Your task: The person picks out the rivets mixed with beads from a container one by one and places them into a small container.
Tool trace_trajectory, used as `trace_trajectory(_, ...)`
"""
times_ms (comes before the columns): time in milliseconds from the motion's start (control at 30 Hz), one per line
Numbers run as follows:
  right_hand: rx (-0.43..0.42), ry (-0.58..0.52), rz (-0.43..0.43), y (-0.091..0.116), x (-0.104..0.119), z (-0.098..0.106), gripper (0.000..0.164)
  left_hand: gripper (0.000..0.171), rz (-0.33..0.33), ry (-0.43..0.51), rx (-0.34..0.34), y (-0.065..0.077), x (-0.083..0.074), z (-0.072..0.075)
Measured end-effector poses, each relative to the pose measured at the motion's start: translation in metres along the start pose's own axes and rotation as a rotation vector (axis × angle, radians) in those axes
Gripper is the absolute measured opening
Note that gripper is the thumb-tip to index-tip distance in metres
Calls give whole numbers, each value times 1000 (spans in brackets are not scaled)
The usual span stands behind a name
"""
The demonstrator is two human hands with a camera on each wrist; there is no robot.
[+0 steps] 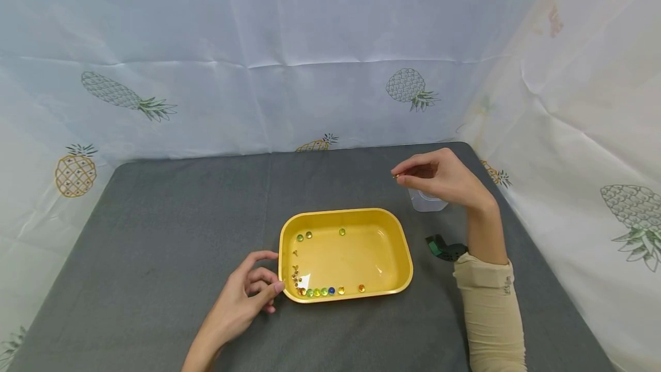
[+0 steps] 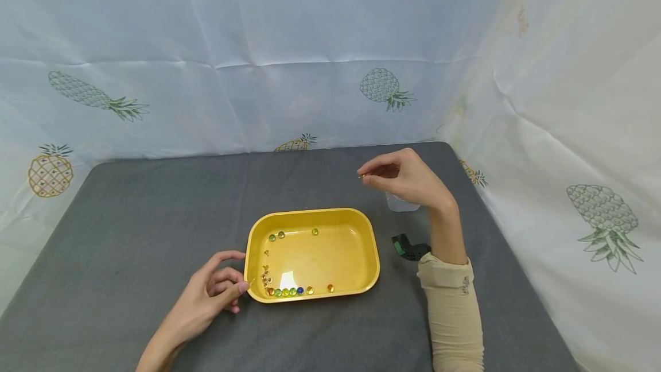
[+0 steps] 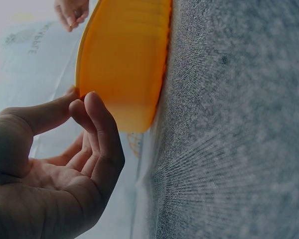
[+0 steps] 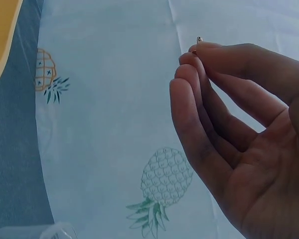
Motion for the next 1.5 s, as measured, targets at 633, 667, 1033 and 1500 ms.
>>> trace_trajectory(633,-116,165,-150,9,-24,22,15,60,0,4,0,0,2,0)
trace_trajectory(667,-116,165,-155,9,-26,23,16,60,0,4,0,0,2,0)
trace_trajectory(1033,-131,183,-181,10,-41,32,17,60,2,1,-1,0,2,0)
trace_trajectory(1500,-120,210,-267,7,-61,42,22,59,3,1,0,0,1,0)
Point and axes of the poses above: each hand's wrist, its own y-axis away from the middle knuckle, its own z-axis out of the back of the hand, x = y × z, the point moved 3 cm from there along -y, towards the middle knuckle, and after that the axes turned 13 degrees about -z, right-handed, at the moved point
